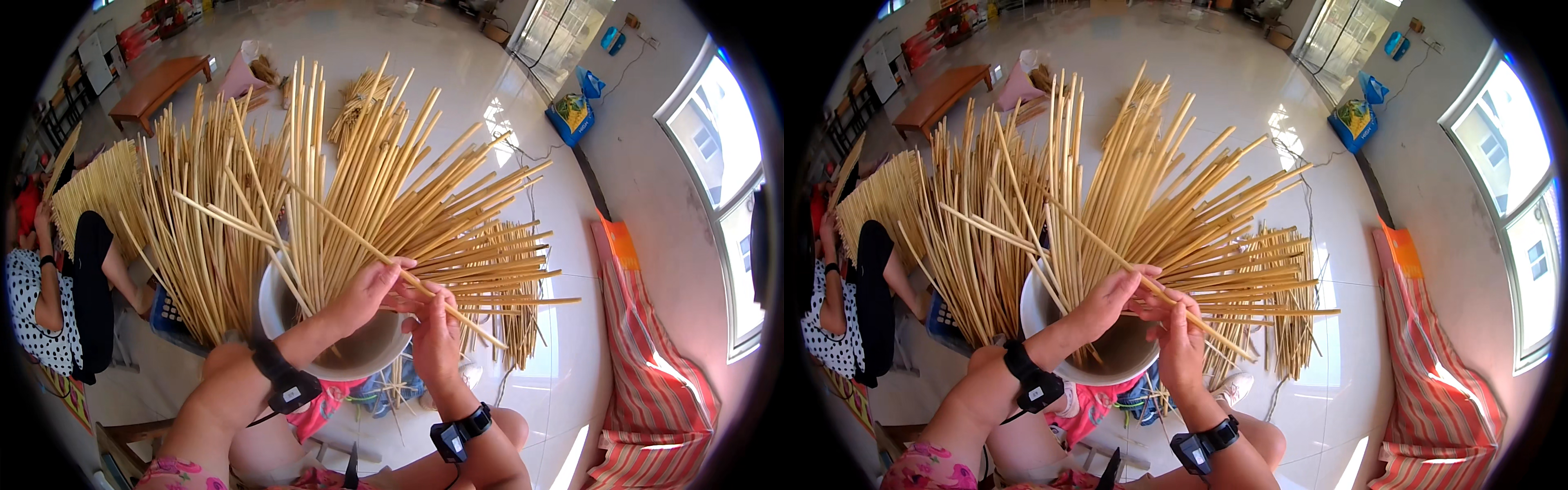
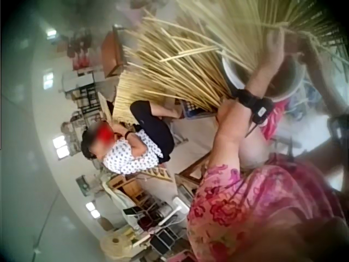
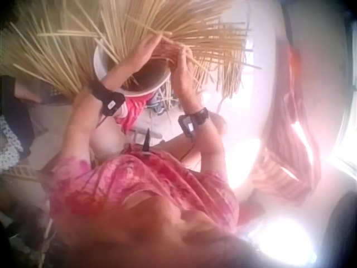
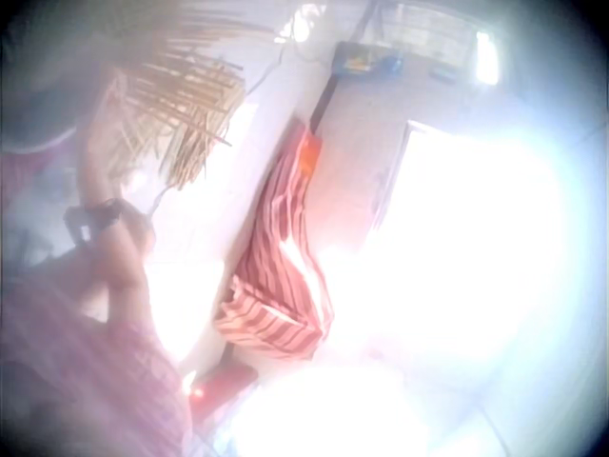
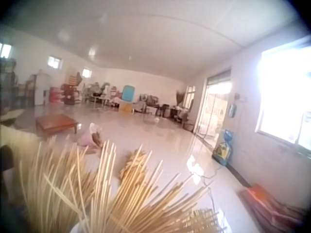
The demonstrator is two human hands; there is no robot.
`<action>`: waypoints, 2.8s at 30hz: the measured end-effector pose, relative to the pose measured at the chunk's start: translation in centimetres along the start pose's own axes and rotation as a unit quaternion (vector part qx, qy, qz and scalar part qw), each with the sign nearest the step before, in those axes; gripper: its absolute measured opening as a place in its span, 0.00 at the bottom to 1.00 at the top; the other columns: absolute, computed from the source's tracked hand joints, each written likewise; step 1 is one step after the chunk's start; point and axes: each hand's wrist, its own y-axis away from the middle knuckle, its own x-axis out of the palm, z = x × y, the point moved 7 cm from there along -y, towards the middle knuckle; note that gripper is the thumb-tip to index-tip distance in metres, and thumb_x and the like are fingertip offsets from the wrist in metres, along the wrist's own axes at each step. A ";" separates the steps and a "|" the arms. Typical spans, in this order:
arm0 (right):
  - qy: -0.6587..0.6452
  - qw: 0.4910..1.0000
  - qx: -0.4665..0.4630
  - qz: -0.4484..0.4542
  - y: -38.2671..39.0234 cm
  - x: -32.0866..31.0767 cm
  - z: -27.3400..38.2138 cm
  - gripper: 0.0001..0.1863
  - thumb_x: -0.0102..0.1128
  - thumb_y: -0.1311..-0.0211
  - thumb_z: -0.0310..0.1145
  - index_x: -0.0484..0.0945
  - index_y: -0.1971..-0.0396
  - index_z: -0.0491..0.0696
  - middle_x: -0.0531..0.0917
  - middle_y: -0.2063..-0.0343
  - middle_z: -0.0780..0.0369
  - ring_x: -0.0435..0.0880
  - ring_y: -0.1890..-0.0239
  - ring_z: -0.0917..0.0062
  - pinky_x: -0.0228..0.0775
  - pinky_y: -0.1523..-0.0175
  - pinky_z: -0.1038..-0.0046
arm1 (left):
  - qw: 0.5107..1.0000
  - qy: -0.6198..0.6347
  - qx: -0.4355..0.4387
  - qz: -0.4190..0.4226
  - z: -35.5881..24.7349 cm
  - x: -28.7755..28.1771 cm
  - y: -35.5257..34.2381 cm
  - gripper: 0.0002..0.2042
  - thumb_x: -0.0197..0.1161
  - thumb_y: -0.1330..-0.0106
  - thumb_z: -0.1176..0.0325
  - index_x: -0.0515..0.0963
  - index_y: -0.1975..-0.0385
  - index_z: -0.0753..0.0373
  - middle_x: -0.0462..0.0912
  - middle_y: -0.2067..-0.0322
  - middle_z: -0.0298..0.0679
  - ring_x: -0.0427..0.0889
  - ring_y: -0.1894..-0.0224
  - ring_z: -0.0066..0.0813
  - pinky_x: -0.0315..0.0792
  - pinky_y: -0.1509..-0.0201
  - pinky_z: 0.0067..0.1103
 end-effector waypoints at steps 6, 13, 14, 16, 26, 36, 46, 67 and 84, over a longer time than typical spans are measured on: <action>0.008 0.970 0.209 0.127 2.0 1.4 -4.0 0.21 0.40 0.27 0.42 0.67 0.46 0.43 0.81 0.61 0.58 0.80 0.65 0.79 0.68 0.68 0.81 | 0.985 0.043 0.045 -0.163 -2.3 -4.9 -0.3 0.15 0.38 0.25 0.58 0.70 0.61 0.59 0.80 0.65 0.37 0.78 0.62 0.22 0.71 0.59 0.18; 0.153 0.967 0.184 0.086 0.7 -1.9 -2.1 0.13 0.49 0.31 0.39 0.75 0.60 0.45 0.77 0.77 0.67 0.72 0.79 0.86 0.63 0.73 0.86 | 0.947 -0.281 0.134 -0.075 -5.8 -4.8 0.1 0.11 0.44 0.28 0.64 0.70 0.65 0.64 0.79 0.74 0.40 0.80 0.70 0.29 0.71 0.66 0.23; 0.155 0.976 0.140 0.067 0.2 -2.0 -0.8 0.12 0.50 0.31 0.38 0.74 0.59 0.45 0.77 0.78 0.68 0.71 0.79 0.87 0.61 0.73 0.86 | 0.936 -0.325 0.132 -0.029 -5.7 -3.8 0.1 0.11 0.46 0.28 0.64 0.70 0.65 0.65 0.79 0.74 0.41 0.80 0.70 0.31 0.71 0.66 0.24; 0.157 0.986 0.050 0.027 -0.4 -2.4 1.6 0.12 0.52 0.32 0.35 0.72 0.55 0.44 0.75 0.80 0.69 0.68 0.79 0.89 0.59 0.73 0.87 | 0.930 -0.351 0.103 0.034 -3.0 -2.1 0.0 0.10 0.51 0.32 0.63 0.72 0.67 0.64 0.79 0.74 0.43 0.80 0.69 0.39 0.71 0.64 0.29; 0.395 0.906 -0.139 -0.062 -0.4 -4.7 5.7 0.11 0.47 0.29 0.32 0.75 0.67 0.42 0.69 0.85 0.71 0.63 0.84 0.91 0.52 0.79 0.86 | 0.823 -0.492 -0.100 0.267 8.3 -0.9 1.1 0.14 0.57 0.38 0.60 0.77 0.59 0.62 0.82 0.68 0.45 0.80 0.66 0.44 0.71 0.61 0.34; 0.496 0.857 -0.131 0.046 0.1 -4.3 3.2 0.09 0.52 0.34 0.31 0.77 0.62 0.42 0.80 0.76 0.58 0.76 0.75 0.74 0.69 0.69 0.74 | 0.749 -0.595 -0.255 0.141 17.1 -6.1 1.6 0.23 0.52 0.37 0.62 0.70 0.51 0.79 0.75 0.52 0.61 0.75 0.49 0.51 0.66 0.41 0.33; 0.483 0.870 -0.035 0.099 0.2 -4.0 2.5 0.10 0.51 0.35 0.30 0.77 0.62 0.40 0.80 0.74 0.51 0.80 0.69 0.59 0.71 0.63 0.67 | 0.828 -0.461 -0.176 0.265 15.3 -3.2 0.6 0.18 0.48 0.35 0.70 0.70 0.45 0.64 0.76 0.50 0.49 0.74 0.46 0.44 0.65 0.40 0.28; 0.135 0.889 -0.306 -0.313 1.4 -12.4 14.7 0.16 0.42 0.27 0.38 0.66 0.76 0.49 0.58 0.88 0.74 0.50 0.87 0.93 0.39 0.83 0.85 | 0.803 -0.580 0.034 0.132 4.7 0.9 0.5 0.11 0.53 0.34 0.60 0.73 0.68 0.61 0.77 0.73 0.47 0.77 0.67 0.49 0.71 0.64 0.37; 0.221 0.941 -0.222 -0.128 0.0 -7.7 9.0 0.13 0.35 0.26 0.37 0.66 0.69 0.47 0.66 0.86 0.69 0.60 0.87 0.89 0.52 0.83 0.86 | 0.869 -0.468 0.136 0.086 1.5 3.0 1.4 0.10 0.54 0.33 0.61 0.71 0.68 0.62 0.76 0.79 0.50 0.76 0.74 0.52 0.68 0.72 0.37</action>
